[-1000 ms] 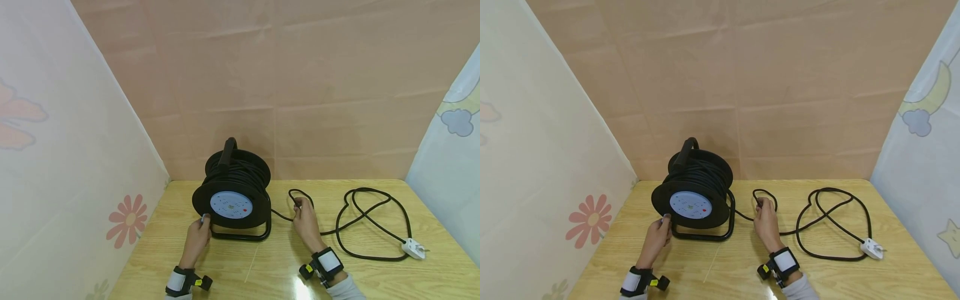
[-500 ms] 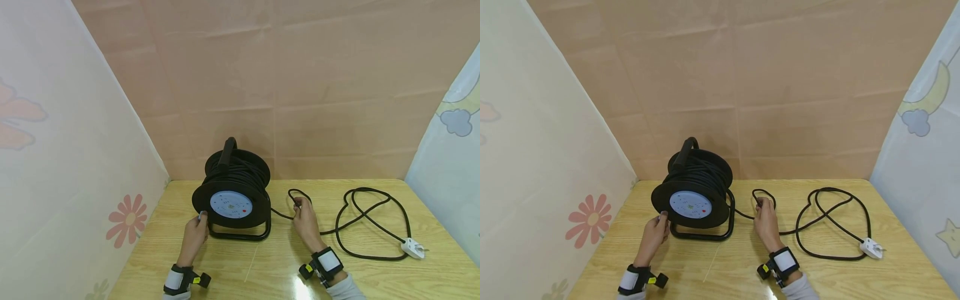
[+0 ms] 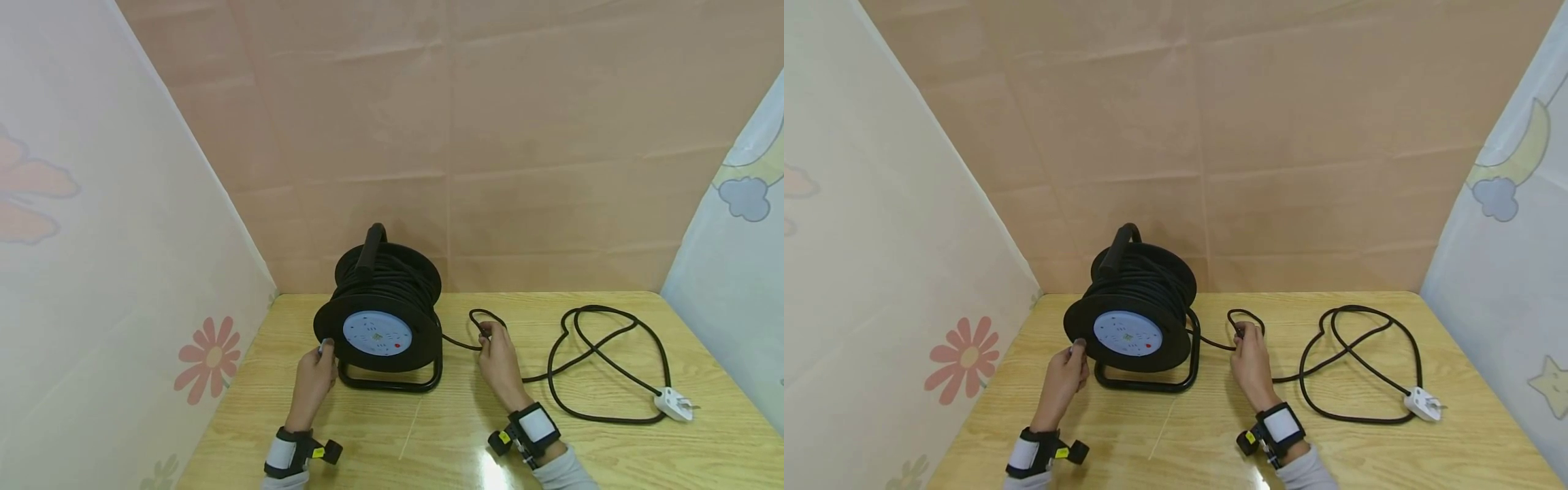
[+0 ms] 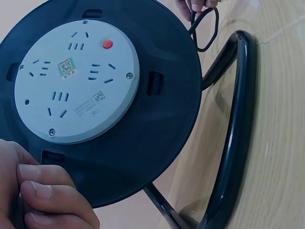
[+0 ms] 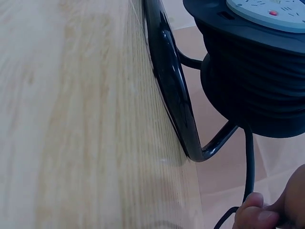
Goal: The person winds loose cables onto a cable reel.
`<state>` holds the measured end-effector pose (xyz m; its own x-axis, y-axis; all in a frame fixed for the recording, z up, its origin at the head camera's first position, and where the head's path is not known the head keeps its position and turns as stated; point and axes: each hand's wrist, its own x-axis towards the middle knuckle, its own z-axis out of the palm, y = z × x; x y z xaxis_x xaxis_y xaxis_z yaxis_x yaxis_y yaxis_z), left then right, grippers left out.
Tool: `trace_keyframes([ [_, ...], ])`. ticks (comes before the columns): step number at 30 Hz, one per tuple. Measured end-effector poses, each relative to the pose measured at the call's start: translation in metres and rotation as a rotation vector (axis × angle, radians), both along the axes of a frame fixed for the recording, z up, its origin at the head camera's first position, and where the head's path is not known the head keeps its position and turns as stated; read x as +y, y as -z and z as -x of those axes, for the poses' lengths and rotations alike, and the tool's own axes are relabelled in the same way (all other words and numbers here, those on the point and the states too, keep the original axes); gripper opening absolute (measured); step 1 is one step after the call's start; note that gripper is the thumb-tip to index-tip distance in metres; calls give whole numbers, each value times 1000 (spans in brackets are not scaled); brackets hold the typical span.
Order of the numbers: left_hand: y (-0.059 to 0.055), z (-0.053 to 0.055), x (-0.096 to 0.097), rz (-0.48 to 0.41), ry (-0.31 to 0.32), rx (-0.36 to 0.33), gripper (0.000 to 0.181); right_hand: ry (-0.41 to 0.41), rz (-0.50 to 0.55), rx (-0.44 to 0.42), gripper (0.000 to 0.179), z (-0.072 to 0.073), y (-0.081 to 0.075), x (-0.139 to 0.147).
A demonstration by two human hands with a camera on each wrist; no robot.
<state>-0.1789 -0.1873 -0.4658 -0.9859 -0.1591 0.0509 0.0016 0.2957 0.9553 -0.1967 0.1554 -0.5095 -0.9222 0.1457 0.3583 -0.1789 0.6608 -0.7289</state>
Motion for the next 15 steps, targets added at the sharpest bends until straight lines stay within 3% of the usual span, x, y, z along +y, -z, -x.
trace_keyframes([
  [2, -5, -1, 1, 4, 0, -9, 54, -3, 3, -3, 26, 0, 0, 0],
  [9, -43, -19, 9, 20, 35, -10, 50, -11, 21, -21, 28, -1, 0, 0],
  [15, -48, -20, 10, 39, 26, -27, 48, 12, 4, -18, 30, -1, 0, 1],
])
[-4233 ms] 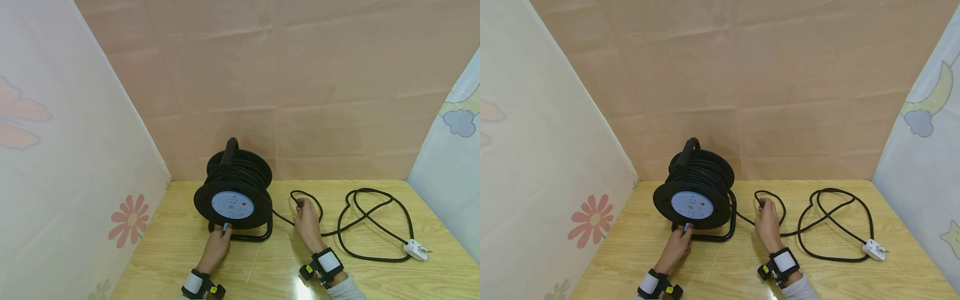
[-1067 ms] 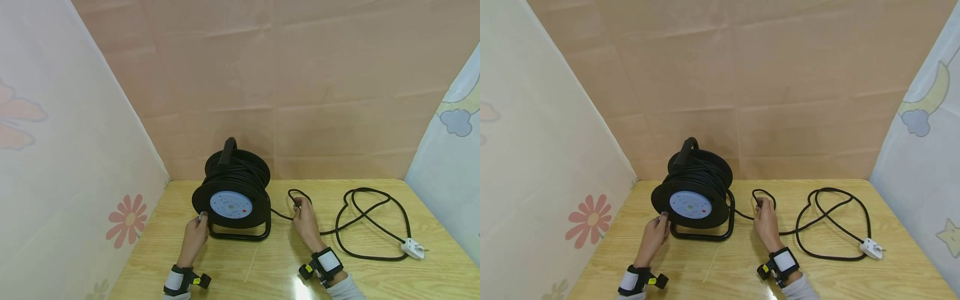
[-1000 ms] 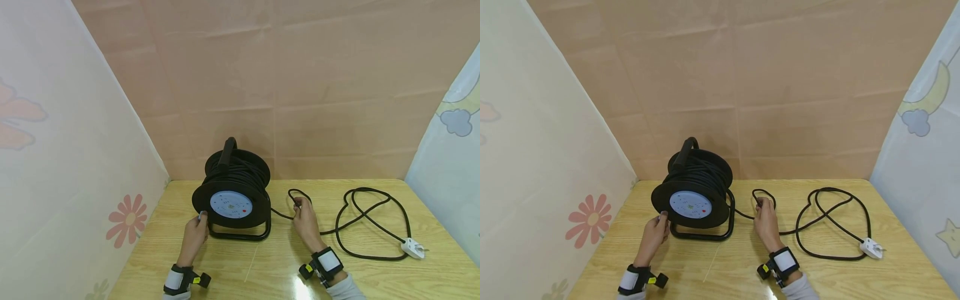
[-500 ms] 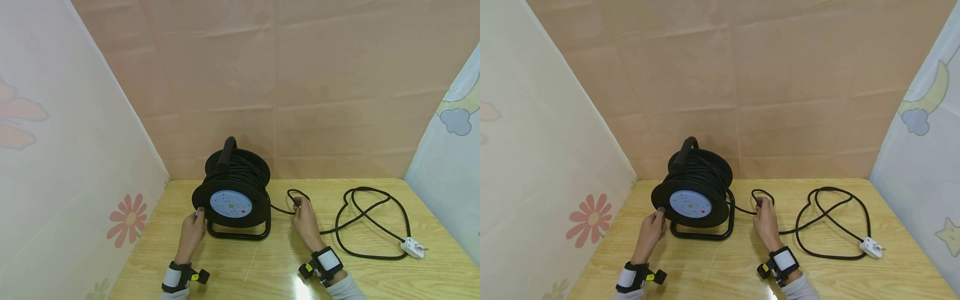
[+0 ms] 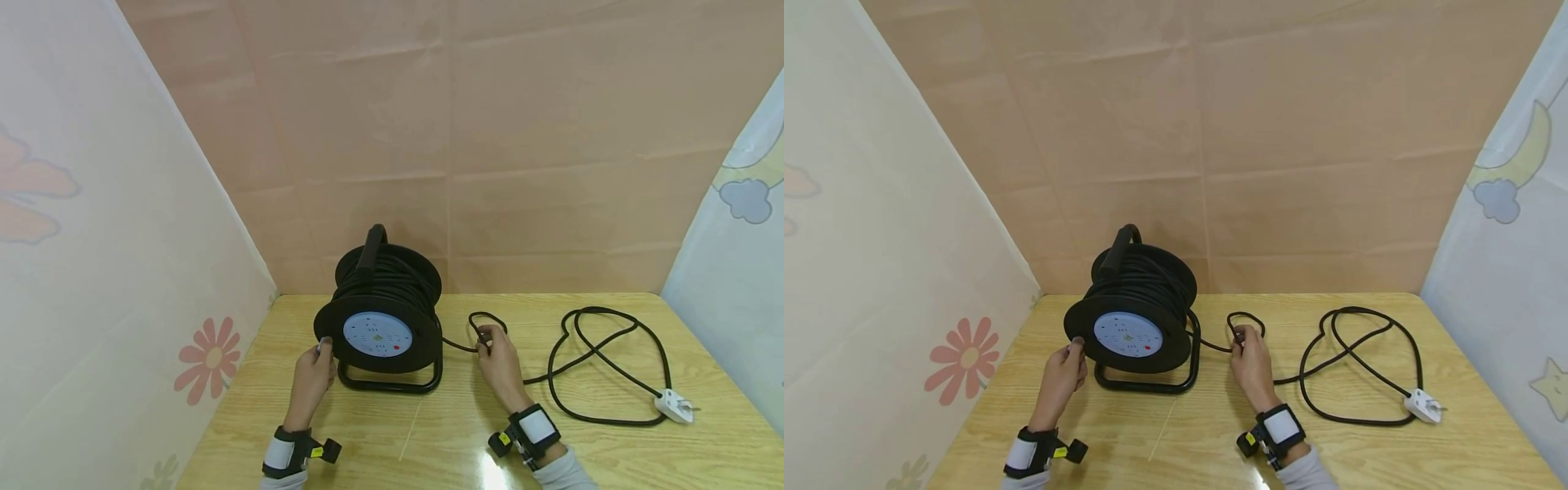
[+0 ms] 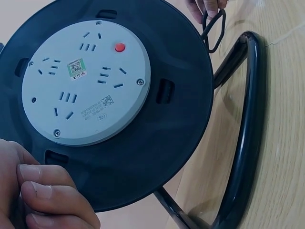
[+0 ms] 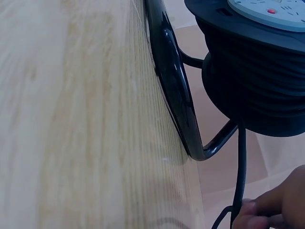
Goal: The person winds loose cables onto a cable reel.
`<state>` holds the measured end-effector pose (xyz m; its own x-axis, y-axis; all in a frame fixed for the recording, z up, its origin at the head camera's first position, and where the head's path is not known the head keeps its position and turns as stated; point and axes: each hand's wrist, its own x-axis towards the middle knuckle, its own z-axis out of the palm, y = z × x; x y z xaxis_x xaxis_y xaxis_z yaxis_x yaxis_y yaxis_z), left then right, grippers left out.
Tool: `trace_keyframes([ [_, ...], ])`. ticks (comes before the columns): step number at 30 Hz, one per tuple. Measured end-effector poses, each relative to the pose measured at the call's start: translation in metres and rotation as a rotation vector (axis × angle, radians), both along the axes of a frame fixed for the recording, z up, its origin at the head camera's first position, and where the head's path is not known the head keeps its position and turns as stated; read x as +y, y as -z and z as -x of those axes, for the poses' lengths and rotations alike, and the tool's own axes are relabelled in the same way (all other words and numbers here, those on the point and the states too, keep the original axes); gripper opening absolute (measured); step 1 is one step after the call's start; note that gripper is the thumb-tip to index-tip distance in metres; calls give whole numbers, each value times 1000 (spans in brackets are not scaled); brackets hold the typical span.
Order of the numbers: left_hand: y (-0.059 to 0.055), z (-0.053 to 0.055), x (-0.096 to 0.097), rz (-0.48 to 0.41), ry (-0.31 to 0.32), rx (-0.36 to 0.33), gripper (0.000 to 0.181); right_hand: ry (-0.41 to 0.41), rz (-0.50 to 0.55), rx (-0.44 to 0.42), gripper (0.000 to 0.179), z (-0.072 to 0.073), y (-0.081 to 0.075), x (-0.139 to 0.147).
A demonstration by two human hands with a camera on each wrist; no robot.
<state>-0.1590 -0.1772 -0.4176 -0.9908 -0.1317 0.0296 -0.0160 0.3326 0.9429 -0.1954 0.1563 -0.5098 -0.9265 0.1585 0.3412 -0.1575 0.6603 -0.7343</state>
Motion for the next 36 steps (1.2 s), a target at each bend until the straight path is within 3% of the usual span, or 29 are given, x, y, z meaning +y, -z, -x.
trace_keyframes([
  [13, -3, -1, -1, 0, -18, 9, 49, 22, -102, 19, 28, -1, 1, 1],
  [22, -11, 1, 0, -28, -19, 33, 49, 33, -102, 40, 25, -3, -1, 2],
  [29, 24, 21, -11, -71, -29, 78, 58, 4, -38, 21, 25, -2, -1, 3],
  [32, 16, 19, -7, -85, -37, 64, 56, -7, 7, -3, 26, -2, -1, 2],
  [36, -6, 10, 0, -87, -28, 67, 52, -19, 48, -38, 27, -1, -1, 1],
])
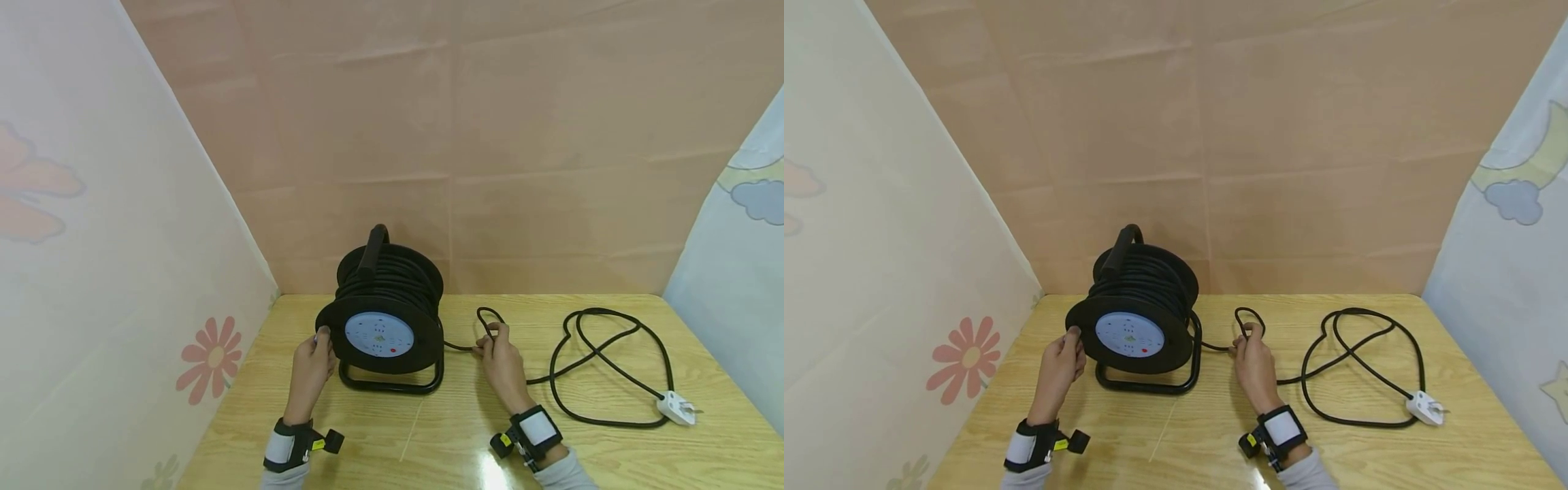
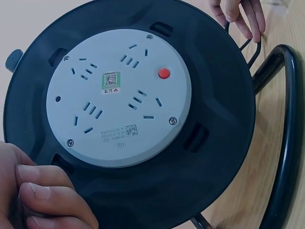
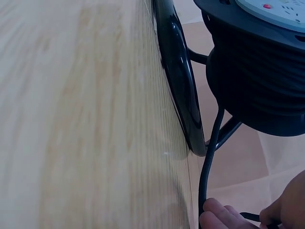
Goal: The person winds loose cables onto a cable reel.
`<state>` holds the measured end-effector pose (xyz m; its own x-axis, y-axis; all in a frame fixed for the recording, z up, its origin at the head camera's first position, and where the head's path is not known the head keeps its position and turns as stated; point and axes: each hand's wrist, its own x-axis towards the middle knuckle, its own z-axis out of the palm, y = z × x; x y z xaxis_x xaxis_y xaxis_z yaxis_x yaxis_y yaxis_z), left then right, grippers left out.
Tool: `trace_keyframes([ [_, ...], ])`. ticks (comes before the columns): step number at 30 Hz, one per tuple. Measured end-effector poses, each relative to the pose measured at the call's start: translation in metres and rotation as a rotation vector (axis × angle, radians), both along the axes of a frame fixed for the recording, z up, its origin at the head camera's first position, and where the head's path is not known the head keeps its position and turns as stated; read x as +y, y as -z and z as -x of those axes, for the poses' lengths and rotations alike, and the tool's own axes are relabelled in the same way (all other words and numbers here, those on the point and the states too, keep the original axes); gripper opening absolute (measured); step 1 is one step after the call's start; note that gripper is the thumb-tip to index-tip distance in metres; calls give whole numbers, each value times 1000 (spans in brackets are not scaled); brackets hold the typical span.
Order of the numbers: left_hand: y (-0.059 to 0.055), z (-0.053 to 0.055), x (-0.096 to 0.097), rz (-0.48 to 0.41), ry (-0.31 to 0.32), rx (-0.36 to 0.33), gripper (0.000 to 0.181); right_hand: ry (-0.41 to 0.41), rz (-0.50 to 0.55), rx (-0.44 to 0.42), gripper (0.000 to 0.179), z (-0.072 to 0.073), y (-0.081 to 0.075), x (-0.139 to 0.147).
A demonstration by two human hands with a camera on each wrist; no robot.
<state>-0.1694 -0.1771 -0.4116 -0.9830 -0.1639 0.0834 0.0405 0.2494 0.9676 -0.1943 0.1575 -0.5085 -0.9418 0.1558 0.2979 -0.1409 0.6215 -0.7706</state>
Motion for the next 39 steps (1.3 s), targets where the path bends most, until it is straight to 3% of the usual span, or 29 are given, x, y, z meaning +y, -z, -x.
trace_keyframes([
  [4, -15, -6, 4, 10, 13, 7, 50, -18, 33, -14, 28, 1, -1, 0],
  [11, 9, 9, -3, -24, -6, 19, 55, -35, 78, 4, 27, 2, 0, -3],
  [14, 12, 11, -5, -22, -7, 38, 56, -46, 122, -3, 27, 4, 1, -4],
  [23, 12, 11, -5, -12, 2, 61, 57, -77, 191, -37, 27, 5, 0, -5],
  [39, 6, 10, -1, -30, 10, 97, 56, -61, 109, -10, 26, 3, 2, -5],
])
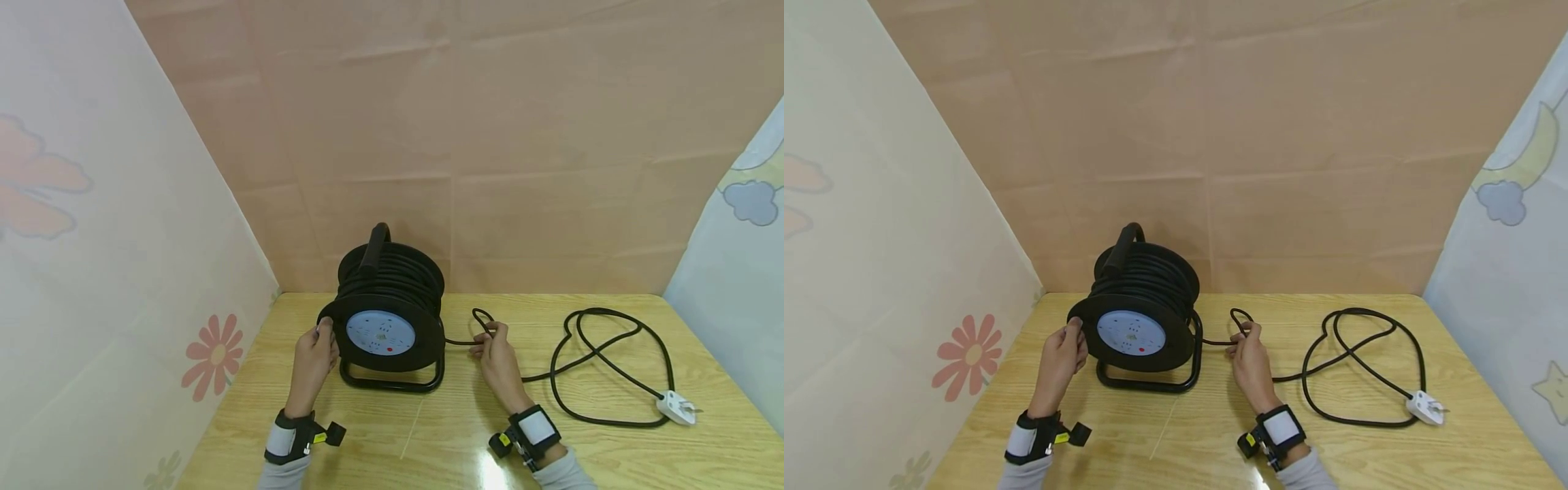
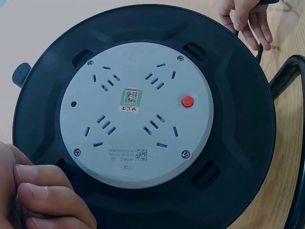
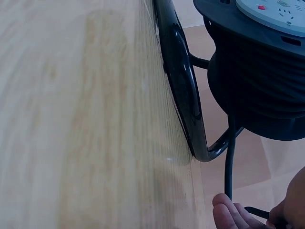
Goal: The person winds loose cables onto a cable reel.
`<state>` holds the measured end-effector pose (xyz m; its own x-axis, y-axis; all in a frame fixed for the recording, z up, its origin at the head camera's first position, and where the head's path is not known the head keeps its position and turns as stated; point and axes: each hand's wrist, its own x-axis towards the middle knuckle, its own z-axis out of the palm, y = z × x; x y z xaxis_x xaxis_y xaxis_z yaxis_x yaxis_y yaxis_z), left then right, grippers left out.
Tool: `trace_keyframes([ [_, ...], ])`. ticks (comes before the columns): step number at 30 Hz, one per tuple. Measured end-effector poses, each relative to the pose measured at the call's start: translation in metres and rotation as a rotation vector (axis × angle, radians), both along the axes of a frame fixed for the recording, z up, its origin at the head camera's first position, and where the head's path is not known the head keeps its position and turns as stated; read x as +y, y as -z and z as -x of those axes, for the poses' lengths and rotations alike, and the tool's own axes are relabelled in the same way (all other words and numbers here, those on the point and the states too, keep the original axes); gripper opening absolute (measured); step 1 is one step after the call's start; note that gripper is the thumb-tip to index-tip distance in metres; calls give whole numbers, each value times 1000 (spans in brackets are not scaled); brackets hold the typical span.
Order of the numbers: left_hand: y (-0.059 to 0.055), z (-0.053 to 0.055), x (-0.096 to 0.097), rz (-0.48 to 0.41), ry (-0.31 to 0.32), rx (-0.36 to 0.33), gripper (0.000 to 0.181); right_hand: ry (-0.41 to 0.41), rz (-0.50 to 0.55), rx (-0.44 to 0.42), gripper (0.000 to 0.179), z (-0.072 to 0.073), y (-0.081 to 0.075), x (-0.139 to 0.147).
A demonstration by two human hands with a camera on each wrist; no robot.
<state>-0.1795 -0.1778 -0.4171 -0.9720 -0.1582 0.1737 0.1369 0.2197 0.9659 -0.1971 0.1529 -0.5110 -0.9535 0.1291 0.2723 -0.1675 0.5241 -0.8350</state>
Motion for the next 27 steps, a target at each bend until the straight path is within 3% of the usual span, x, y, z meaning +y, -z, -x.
trace_keyframes([
  [7, -1, 1, 1, -4, 1, 11, 59, 57, -99, 55, 25, -1, -1, 1],
  [16, -4, 0, 3, -9, 7, 33, 59, 59, -173, 32, 24, -2, -1, 1],
  [27, -8, 2, 8, -68, 55, 66, 63, 30, -116, 67, 24, 0, 2, 2],
])
